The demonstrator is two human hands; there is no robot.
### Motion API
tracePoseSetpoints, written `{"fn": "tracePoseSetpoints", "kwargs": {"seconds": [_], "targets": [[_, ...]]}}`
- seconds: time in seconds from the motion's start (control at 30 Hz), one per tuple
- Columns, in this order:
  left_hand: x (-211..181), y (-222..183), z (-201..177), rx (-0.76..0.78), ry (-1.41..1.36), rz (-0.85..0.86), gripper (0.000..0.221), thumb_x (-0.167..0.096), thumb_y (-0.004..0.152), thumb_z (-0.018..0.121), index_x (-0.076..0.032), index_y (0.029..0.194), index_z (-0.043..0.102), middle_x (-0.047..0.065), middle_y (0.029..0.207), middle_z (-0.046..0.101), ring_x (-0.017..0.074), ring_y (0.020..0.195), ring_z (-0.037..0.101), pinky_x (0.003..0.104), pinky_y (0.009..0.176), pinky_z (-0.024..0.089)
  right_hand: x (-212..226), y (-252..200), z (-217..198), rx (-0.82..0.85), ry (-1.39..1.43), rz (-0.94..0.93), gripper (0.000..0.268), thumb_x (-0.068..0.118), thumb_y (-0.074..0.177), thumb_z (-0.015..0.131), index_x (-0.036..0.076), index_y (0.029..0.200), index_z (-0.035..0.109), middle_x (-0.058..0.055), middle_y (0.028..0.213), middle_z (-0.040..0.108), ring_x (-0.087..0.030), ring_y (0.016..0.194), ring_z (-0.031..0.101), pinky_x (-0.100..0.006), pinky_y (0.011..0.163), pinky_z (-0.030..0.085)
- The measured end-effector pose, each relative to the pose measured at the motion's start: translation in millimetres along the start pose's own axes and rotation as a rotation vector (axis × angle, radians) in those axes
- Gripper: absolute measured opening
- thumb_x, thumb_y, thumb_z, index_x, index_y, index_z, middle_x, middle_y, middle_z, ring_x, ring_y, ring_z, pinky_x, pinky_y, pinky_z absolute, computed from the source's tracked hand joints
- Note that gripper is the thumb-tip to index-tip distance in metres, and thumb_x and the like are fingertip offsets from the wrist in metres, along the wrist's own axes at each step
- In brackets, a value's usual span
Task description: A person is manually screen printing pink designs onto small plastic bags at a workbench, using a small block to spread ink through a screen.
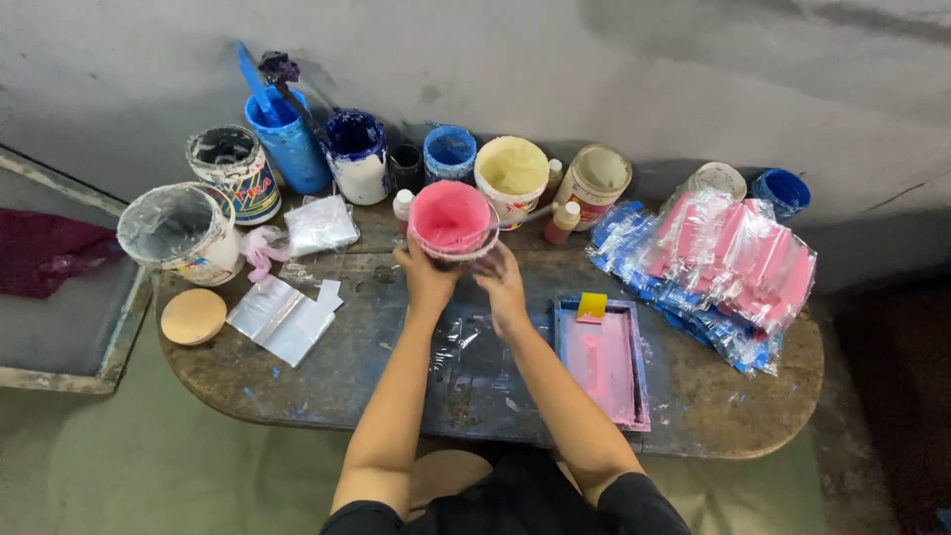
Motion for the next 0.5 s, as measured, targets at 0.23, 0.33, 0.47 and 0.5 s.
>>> {"fn": "tracePoseSetpoints", "kwargs": {"seconds": [0.23,0.33,0.47,0.5], "targets": [[-5,-16,-2,-0.05,-0.138,0.059,0.116,-0.001,0.066,0.091,-0.012,0.157,0.019,0.027,0.138,0.029,0.0587,0.137,0.033,0.066,0.113,0.036,20,6,-51,-0.022,-0.209,-0.018,0.06,-0.013,0.086,0.064,0.006,0.142,0.061,-0.021,0.132,0.067,-0.026,0.116,0.068,-0.037,0.094,0.057],[11,-43,1,0.014,0.063,-0.088,0.112,-0.012,0.07,0.091,-0.014,0.154,0.017,0.023,0.147,0.022,0.0565,0.133,0.044,0.069,0.107,0.044,51,21,-111,-0.092,-0.574,-0.208,0.039,-0.012,0.09,0.057,0.01,0.116,0.076,-0.014,0.101,0.075,-0.024,0.091,0.074,-0.034,0.08,0.061],[-23,-97,16,0.373,0.292,0.238,0.08,-0.032,0.077,0.086,-0.01,0.143,0.047,0.021,0.141,0.039,0.0476,0.133,0.046,0.061,0.107,0.04,75,41,-195,-0.054,-1.212,-0.264,0.03,0.008,0.094,0.063,0.028,0.109,0.079,0.004,0.103,0.076,-0.018,0.104,0.071,-0.034,0.096,0.052],[-32,-117,26,0.523,0.4,0.426,0.073,-0.042,0.076,0.086,-0.016,0.138,0.058,0.017,0.139,0.047,0.0419,0.133,0.047,0.059,0.106,0.039,70,47,-216,0.02,-1.409,-0.223,0.027,0.012,0.095,0.063,0.029,0.11,0.078,0.004,0.105,0.076,-0.019,0.108,0.07,-0.037,0.1,0.051]]}}
Point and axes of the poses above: each hand's wrist, its own y-axis towards the middle knuckle, its own z-axis out of the palm, x = y × z, the point moved 6 cm from there along y, towards the middle knuckle
